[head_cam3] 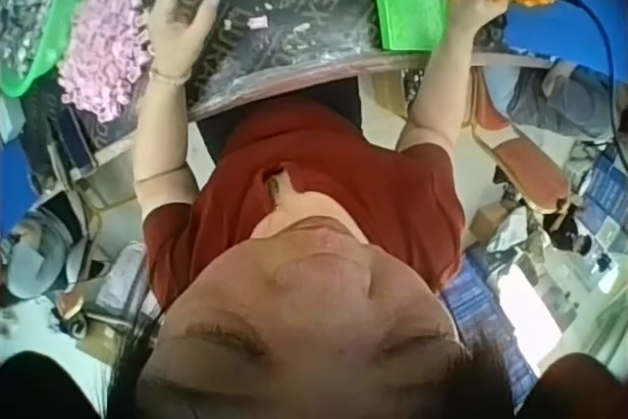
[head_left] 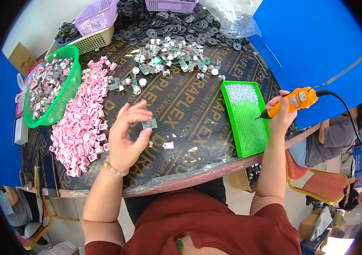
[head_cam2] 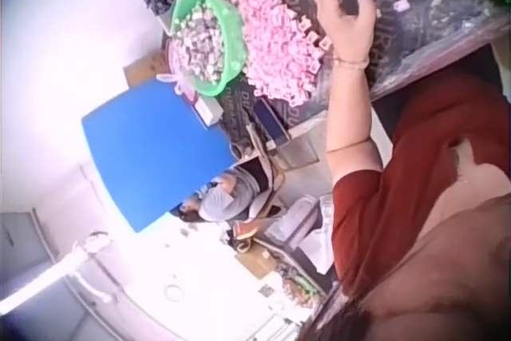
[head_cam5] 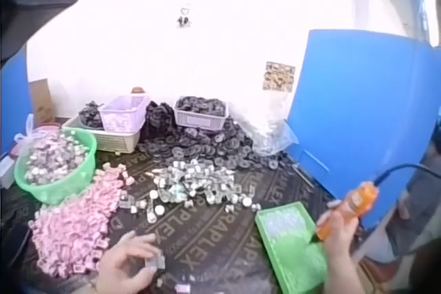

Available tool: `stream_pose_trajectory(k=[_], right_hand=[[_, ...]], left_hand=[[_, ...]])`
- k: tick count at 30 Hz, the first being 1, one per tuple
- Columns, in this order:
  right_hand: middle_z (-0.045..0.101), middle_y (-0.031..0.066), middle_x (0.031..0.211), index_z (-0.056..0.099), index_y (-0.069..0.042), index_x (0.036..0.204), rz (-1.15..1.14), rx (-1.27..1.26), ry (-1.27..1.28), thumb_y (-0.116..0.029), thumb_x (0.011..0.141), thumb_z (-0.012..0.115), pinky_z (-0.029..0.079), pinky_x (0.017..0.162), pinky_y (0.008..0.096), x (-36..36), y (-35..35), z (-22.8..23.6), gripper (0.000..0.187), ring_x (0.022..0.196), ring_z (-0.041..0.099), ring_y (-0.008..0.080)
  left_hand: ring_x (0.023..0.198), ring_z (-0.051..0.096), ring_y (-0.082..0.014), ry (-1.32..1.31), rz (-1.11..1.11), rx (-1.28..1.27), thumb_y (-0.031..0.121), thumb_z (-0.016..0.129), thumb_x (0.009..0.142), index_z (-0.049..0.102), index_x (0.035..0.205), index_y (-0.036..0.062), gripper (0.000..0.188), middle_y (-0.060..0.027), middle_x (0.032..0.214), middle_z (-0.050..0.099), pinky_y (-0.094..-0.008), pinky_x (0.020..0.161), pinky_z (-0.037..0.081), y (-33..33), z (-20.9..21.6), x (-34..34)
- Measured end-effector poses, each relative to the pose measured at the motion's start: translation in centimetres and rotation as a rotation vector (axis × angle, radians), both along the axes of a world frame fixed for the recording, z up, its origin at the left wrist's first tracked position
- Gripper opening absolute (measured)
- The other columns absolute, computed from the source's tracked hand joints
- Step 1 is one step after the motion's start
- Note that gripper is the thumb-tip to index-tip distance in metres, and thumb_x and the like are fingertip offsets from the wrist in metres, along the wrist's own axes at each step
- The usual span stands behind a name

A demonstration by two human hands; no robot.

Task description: The worker is assembling small plastic and metal components into electronic switches at a factory workbench.

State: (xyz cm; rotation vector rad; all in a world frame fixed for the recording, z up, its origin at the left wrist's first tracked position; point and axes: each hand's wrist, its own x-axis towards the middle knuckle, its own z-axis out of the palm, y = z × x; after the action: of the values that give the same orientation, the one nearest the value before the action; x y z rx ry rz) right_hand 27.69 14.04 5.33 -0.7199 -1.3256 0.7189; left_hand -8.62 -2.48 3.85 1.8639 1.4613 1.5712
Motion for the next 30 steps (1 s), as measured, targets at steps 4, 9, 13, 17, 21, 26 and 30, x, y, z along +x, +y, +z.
stream_pose_trajectory(k=[4,9,13,17,21,26,30], right_hand=[[0.058,0.0061,0.068,0.047,0.004,0.105,0.018,0.015,-0.009,-0.027,0.091,0.059,0.045,0.055,0.0234,0.2,0.2,-0.3,0.036,0.055,0.055,0.0125],[0.058,0.0064,0.068,0.048,0.005,0.105,0.007,-0.018,-0.001,-0.027,0.091,0.059,0.045,0.054,0.0240,-0.4,-0.2,0.0,0.036,0.055,0.055,0.0128],[0.057,0.0078,0.070,0.047,0.003,0.109,-0.044,0.029,0.068,-0.028,0.089,0.061,0.046,0.054,0.0261,-0.2,-0.8,0.7,0.040,0.057,0.054,0.0140],[0.055,0.0091,0.070,0.047,0.002,0.109,0.044,0.118,0.116,-0.042,0.085,0.063,0.045,0.052,0.0279,-2.2,-3.7,3.5,0.052,0.058,0.053,0.0162],[0.054,0.0094,0.066,0.046,0.000,0.108,0.165,0.153,0.104,-0.054,0.083,0.062,0.046,0.047,0.0291,-5.8,-6.3,4.3,0.062,0.051,0.052,0.0179],[0.059,0.0121,0.067,0.044,-0.001,0.108,0.482,0.034,0.125,-0.051,0.082,0.065,0.050,0.052,0.0310,-11.0,-8.5,3.2,0.060,0.053,0.055,0.0195],[0.059,0.0111,0.067,0.047,0.001,0.109,0.636,-0.084,0.192,-0.046,0.080,0.069,0.050,0.053,0.0295,-14.4,-9.6,3.1,0.059,0.055,0.057,0.0178]], left_hand=[[0.101,0.059,-0.0213,-0.073,-0.029,-0.130,-0.001,0.064,0.073,0.056,0.099,0.0064,0.028,-0.0075,0.101,0.064,-0.0383,0.098,0.039,-0.5,-1.1,0.2],[0.097,0.056,-0.0160,-0.496,-0.136,-0.235,-0.007,0.059,0.075,0.051,0.098,0.0037,0.027,-0.0085,0.103,0.058,-0.0311,0.090,0.042,-0.9,-1.3,1.2],[0.095,0.054,-0.0130,-0.756,-0.255,-0.319,-0.010,0.056,0.076,0.046,0.095,0.0064,0.027,-0.0079,0.101,0.054,-0.0273,0.085,0.044,-0.8,-1.3,1.4],[0.083,0.051,-0.0090,-0.805,-0.292,-0.423,-0.008,0.056,0.075,0.045,0.094,0.0074,0.027,-0.0068,0.101,0.054,-0.0233,0.074,0.044,-0.8,-1.5,1.4],[0.071,0.052,-0.0085,-0.352,-0.218,-0.428,-0.002,0.062,0.073,0.051,0.088,0.0063,0.020,-0.0023,0.090,0.062,-0.0244,0.064,0.046,-0.8,-2.4,2.2],[0.078,0.056,-0.0148,0.210,-0.165,-0.404,0.002,0.066,0.074,0.055,0.087,0.0087,0.017,-0.0001,0.093,0.067,-0.0298,0.082,0.040,-1.3,-2.4,2.1],[0.082,0.058,-0.0213,0.353,-0.139,-0.307,0.003,0.066,0.071,0.062,0.086,0.0101,0.017,-0.0018,0.092,0.067,-0.0339,0.085,0.039,-1.3,-2.7,1.8]])
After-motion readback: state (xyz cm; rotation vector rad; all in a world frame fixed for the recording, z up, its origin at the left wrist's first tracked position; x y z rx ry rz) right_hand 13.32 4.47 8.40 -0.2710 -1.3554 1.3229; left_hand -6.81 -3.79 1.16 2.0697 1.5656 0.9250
